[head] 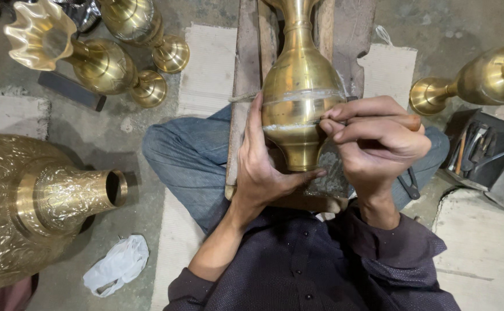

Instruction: The person sits on the floor with a brass vase clamped in a wooden jig. They first scrape along the vase's horizontal seam with a small hand tool, then use a pencil to draw a decorative outline pattern over the vase's body, rotating the vase as they work.

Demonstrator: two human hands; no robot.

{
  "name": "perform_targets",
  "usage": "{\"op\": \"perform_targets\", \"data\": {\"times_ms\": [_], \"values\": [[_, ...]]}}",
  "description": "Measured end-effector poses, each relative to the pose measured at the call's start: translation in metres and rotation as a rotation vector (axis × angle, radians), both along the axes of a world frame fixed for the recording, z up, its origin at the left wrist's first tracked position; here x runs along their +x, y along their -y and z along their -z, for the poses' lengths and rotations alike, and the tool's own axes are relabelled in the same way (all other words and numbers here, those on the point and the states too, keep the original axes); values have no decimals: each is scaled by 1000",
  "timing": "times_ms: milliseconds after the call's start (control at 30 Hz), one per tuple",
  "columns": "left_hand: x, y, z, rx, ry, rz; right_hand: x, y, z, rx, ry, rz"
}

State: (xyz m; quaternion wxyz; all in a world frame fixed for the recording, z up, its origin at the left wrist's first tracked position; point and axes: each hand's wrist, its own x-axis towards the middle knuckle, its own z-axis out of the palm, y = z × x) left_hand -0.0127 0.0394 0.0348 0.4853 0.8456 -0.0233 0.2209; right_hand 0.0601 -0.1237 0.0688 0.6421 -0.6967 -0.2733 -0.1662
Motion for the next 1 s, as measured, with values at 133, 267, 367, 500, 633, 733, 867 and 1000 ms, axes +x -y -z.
{"op": "perform_targets", "data": {"times_ms": [133,267,367,500,633,733,867,1000], "values": [[0,0,1,7,-1,-6,-1,3,2,-10,17,-24],[2,0,1,-11,-1,1,4,5,6,12,74,-72],[2,0,1,-21,-7,2,2,2,9,51,60,-58],[1,1,1,-12,-5,-10,0,3,10,43,70,-50],[1,0,0,-49,-25,8,2,7,10,36,108,-91],[1,1,-1,-20,-22,-8,3,5,12,58,104,-89],[1,0,-2,-20,-23,-7,2,4,13,74,95,-89],[2,0,0,-8,-8,-8,4,8,10,22,149,-131]]}}
